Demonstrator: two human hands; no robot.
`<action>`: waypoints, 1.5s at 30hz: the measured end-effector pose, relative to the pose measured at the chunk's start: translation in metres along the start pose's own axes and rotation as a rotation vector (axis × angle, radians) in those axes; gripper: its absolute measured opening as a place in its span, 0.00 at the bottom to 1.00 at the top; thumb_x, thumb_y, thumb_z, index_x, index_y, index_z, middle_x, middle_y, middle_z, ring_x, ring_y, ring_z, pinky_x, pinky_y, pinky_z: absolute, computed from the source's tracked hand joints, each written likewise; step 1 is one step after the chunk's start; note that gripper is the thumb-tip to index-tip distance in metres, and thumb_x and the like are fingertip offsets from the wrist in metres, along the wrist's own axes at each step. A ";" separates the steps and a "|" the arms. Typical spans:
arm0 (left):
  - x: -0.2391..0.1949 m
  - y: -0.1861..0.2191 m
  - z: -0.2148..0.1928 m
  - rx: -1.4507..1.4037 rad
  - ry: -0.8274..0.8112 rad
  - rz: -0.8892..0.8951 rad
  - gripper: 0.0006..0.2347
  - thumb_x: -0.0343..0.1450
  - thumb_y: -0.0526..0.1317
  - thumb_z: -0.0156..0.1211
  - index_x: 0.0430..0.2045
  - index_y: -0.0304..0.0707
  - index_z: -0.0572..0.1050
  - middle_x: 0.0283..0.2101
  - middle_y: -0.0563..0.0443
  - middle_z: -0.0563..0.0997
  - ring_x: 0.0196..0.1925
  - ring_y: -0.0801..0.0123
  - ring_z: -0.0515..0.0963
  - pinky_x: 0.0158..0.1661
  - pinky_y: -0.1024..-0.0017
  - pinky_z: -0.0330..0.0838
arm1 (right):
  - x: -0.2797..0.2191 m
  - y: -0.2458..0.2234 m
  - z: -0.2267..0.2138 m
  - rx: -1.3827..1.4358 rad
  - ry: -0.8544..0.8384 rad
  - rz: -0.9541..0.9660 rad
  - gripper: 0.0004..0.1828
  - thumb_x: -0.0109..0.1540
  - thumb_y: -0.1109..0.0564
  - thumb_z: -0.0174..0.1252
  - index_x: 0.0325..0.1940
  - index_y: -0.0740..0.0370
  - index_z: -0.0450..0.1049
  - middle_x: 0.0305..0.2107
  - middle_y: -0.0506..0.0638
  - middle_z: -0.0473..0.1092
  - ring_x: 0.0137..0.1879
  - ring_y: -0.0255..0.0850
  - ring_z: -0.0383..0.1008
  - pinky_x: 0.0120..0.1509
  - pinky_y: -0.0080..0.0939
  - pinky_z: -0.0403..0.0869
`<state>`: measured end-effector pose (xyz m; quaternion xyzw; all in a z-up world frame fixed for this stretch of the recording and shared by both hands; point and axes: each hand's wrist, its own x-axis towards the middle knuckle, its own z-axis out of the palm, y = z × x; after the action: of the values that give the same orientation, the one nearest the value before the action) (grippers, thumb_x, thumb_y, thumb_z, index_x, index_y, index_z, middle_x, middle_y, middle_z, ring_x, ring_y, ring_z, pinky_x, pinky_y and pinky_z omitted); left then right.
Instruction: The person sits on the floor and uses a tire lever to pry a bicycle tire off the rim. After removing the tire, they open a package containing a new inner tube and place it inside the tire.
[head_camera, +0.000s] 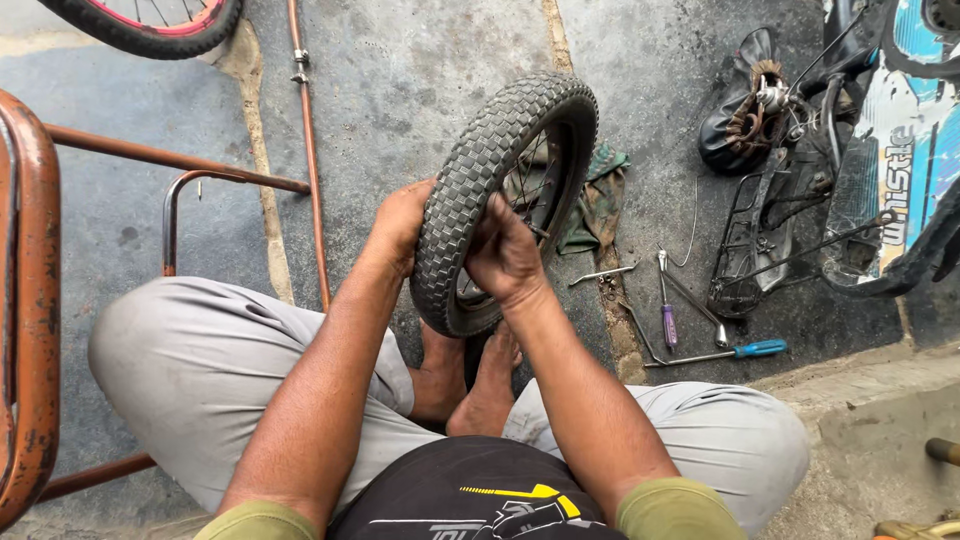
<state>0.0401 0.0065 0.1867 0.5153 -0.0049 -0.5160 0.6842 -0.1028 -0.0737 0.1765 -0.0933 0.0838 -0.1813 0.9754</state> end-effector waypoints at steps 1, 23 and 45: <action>0.001 0.002 -0.001 0.000 -0.026 -0.006 0.12 0.75 0.38 0.53 0.43 0.27 0.80 0.35 0.45 0.86 0.29 0.69 0.83 0.32 0.71 0.79 | -0.007 0.003 -0.002 -0.055 -0.027 0.032 0.24 0.63 0.52 0.70 0.61 0.59 0.73 0.50 0.50 0.77 0.58 0.43 0.78 0.71 0.48 0.72; 0.013 -0.009 -0.009 0.128 -0.112 -0.013 0.14 0.78 0.43 0.54 0.41 0.27 0.80 0.33 0.47 0.84 0.27 0.72 0.80 0.29 0.72 0.76 | -0.020 0.005 -0.036 -0.165 -0.059 0.234 0.25 0.62 0.54 0.68 0.60 0.65 0.73 0.48 0.53 0.77 0.54 0.45 0.78 0.66 0.49 0.74; -0.083 -0.026 -0.003 0.033 -0.037 -0.001 0.17 0.77 0.47 0.50 0.44 0.28 0.79 0.34 0.47 0.84 0.30 0.67 0.83 0.33 0.67 0.80 | -0.019 -0.017 0.029 -0.326 0.053 -0.041 0.29 0.64 0.37 0.61 0.53 0.65 0.75 0.42 0.53 0.78 0.48 0.46 0.80 0.55 0.53 0.80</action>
<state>-0.0149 0.0691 0.2106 0.5170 -0.0259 -0.5255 0.6752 -0.1206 -0.0778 0.2103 -0.2475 0.1357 -0.1877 0.9408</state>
